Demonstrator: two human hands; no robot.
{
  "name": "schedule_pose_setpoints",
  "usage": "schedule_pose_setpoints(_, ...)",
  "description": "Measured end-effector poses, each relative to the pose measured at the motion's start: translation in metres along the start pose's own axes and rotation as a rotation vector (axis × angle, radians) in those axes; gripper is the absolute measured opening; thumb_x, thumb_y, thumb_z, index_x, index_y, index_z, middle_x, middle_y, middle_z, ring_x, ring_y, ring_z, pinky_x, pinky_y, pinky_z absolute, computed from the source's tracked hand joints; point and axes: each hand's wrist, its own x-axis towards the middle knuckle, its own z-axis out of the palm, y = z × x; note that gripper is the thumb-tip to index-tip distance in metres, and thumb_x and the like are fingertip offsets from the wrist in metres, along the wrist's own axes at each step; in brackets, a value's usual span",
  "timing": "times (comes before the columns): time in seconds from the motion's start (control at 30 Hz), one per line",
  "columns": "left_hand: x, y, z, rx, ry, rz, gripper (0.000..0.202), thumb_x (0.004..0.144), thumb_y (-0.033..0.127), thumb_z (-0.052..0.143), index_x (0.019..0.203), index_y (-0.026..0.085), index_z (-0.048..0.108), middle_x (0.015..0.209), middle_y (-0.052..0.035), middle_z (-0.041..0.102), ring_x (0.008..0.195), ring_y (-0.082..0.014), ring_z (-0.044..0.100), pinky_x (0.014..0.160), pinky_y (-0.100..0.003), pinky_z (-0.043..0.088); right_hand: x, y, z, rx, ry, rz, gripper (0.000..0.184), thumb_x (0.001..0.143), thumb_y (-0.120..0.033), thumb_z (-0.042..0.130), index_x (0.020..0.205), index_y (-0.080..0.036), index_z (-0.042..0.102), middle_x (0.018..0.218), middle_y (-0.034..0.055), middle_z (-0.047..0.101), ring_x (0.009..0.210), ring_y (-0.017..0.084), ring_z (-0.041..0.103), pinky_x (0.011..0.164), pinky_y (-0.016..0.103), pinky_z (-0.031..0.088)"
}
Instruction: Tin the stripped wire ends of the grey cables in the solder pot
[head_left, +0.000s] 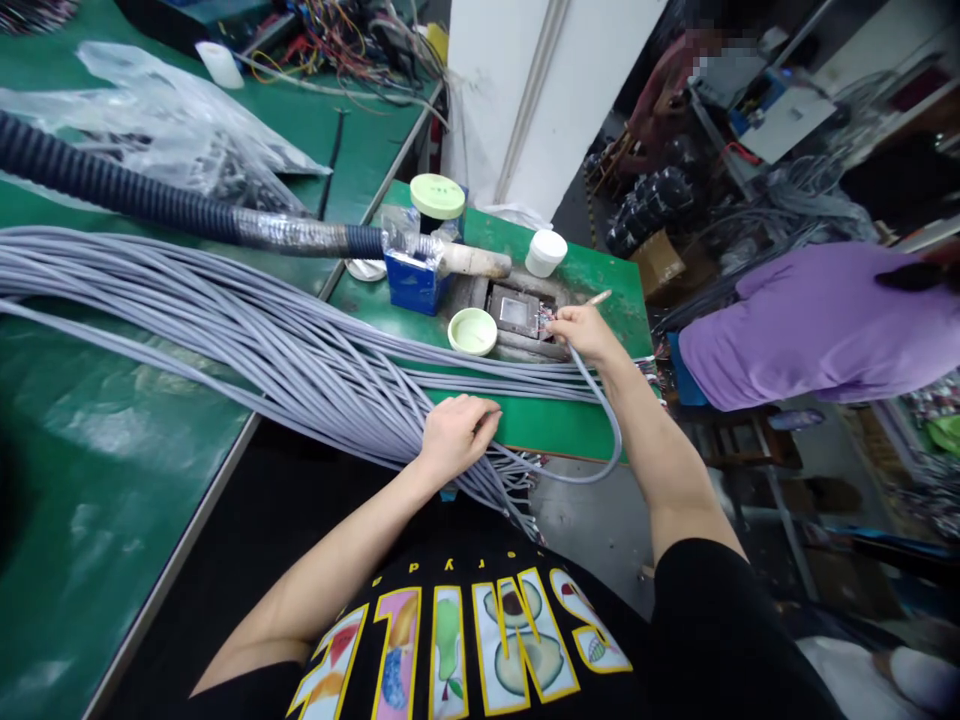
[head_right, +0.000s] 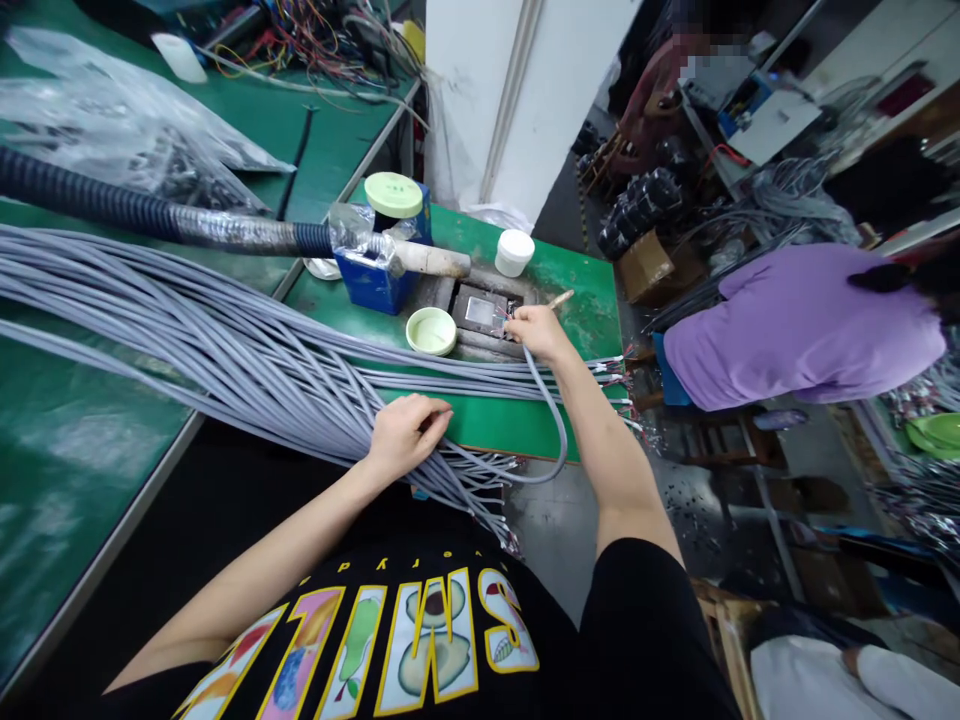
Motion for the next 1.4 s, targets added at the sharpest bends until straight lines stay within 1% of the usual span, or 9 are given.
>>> schedule_pose_setpoints(0.17, -0.001, 0.002, 0.001, 0.091, -0.008, 0.060, 0.016, 0.089, 0.026, 0.049, 0.085, 0.019, 0.063, 0.069, -0.0020, 0.065, 0.065, -0.0140, 0.058, 0.062, -0.029, 0.034, 0.039, -0.003, 0.006, -0.424, 0.007, 0.016, 0.022, 0.065, -0.022, 0.056, 0.046, -0.016, 0.047, 0.041, -0.0056, 0.040, 0.046, 0.007, 0.035, 0.048, 0.023, 0.025)
schedule_pose_setpoints(0.27, 0.000, 0.002, 0.001, 0.113, -0.027, 0.088, 0.015, 0.090, 0.024, 0.048, 0.086, 0.018, 0.062, 0.069, -0.0015, 0.065, 0.065, -0.0142, 0.057, 0.061, -0.030, 0.032, 0.053, -0.004, 0.010, -0.582, -0.005, 0.029, 0.021, 0.065, -0.022, 0.057, 0.047, -0.015, 0.049, 0.043, -0.0045, 0.041, 0.050, 0.009, 0.039, 0.051, 0.024, 0.027)
schedule_pose_setpoints(0.4, 0.000, 0.002, 0.001, 0.127, -0.036, 0.101, 0.013, 0.090, 0.023, 0.049, 0.086, 0.018, 0.060, 0.068, -0.0009, 0.064, 0.065, -0.0139, 0.056, 0.061, -0.031, 0.030, 0.067, -0.004, 0.014, -0.680, -0.030, 0.033, 0.018, 0.065, -0.021, 0.058, 0.049, -0.015, 0.053, 0.047, -0.0021, 0.044, 0.055, 0.011, 0.043, 0.054, 0.025, 0.029)
schedule_pose_setpoints(0.57, 0.000, 0.002, 0.002, 0.124, -0.045, 0.117, 0.013, 0.090, 0.022, 0.048, 0.087, 0.018, 0.060, 0.068, -0.0012, 0.063, 0.064, -0.0141, 0.054, 0.060, -0.032, 0.028, 0.077, -0.005, 0.018, -0.796, -0.073, 0.048, 0.013, 0.065, -0.021, 0.060, 0.054, -0.015, 0.057, 0.057, 0.0029, 0.055, 0.063, 0.014, 0.049, 0.057, 0.025, 0.033)
schedule_pose_setpoints(0.77, 0.001, 0.002, 0.002, 0.095, -0.055, 0.115, 0.015, 0.090, 0.023, 0.047, 0.087, 0.017, 0.061, 0.066, -0.0019, 0.061, 0.064, -0.0142, 0.053, 0.060, -0.032, 0.026, 0.081, -0.009, 0.021, -0.890, -0.112, 0.058, 0.008, 0.067, -0.020, 0.060, 0.060, -0.015, 0.062, 0.069, 0.0085, 0.063, 0.070, 0.018, 0.054, 0.061, 0.027, 0.035)
schedule_pose_setpoints(0.93, 0.000, 0.001, 0.002, 0.120, -0.058, 0.124, 0.017, 0.091, 0.024, 0.046, 0.088, 0.018, 0.061, 0.065, -0.0016, 0.060, 0.063, -0.0141, 0.052, 0.060, -0.032, 0.027, 0.082, -0.009, 0.022, -0.954, -0.113, 0.067, 0.007, 0.067, -0.019, 0.060, 0.064, -0.015, 0.064, 0.074, 0.0095, 0.065, 0.071, 0.018, 0.055, 0.060, 0.026, 0.035)
schedule_pose_setpoints(1.13, 0.000, 0.001, 0.002, 0.124, -0.046, 0.138, 0.016, 0.091, 0.023, 0.046, 0.087, 0.017, 0.061, 0.065, -0.0017, 0.060, 0.063, -0.0143, 0.052, 0.060, -0.032, 0.027, 0.071, -0.016, 0.012, -0.849, -0.078, 0.014, 0.016, 0.069, -0.022, 0.059, 0.054, -0.016, 0.055, 0.059, 0.0036, 0.057, 0.063, 0.015, 0.050, 0.056, 0.026, 0.030)
schedule_pose_setpoints(1.27, -0.001, 0.001, 0.003, 0.102, -0.050, 0.117, 0.017, 0.091, 0.024, 0.046, 0.088, 0.018, 0.061, 0.067, -0.0024, 0.061, 0.065, -0.0148, 0.053, 0.060, -0.032, 0.027, 0.032, -0.027, 0.004, -0.421, -0.045, -0.093, 0.025, 0.072, -0.027, 0.057, 0.052, -0.018, 0.046, 0.046, -0.0026, 0.047, 0.047, 0.009, 0.041, 0.049, 0.024, 0.027)
schedule_pose_setpoints(1.4, -0.001, 0.001, 0.003, 0.121, -0.066, 0.115, 0.018, 0.091, 0.025, 0.045, 0.089, 0.019, 0.062, 0.069, -0.0026, 0.063, 0.066, -0.0146, 0.054, 0.061, -0.033, 0.029, -0.022, -0.039, 0.004, 0.025, -0.080, -0.112, 0.017, 0.075, -0.033, 0.059, 0.067, -0.018, 0.052, 0.045, -0.0051, 0.052, 0.039, 0.008, 0.040, 0.044, 0.022, 0.028)
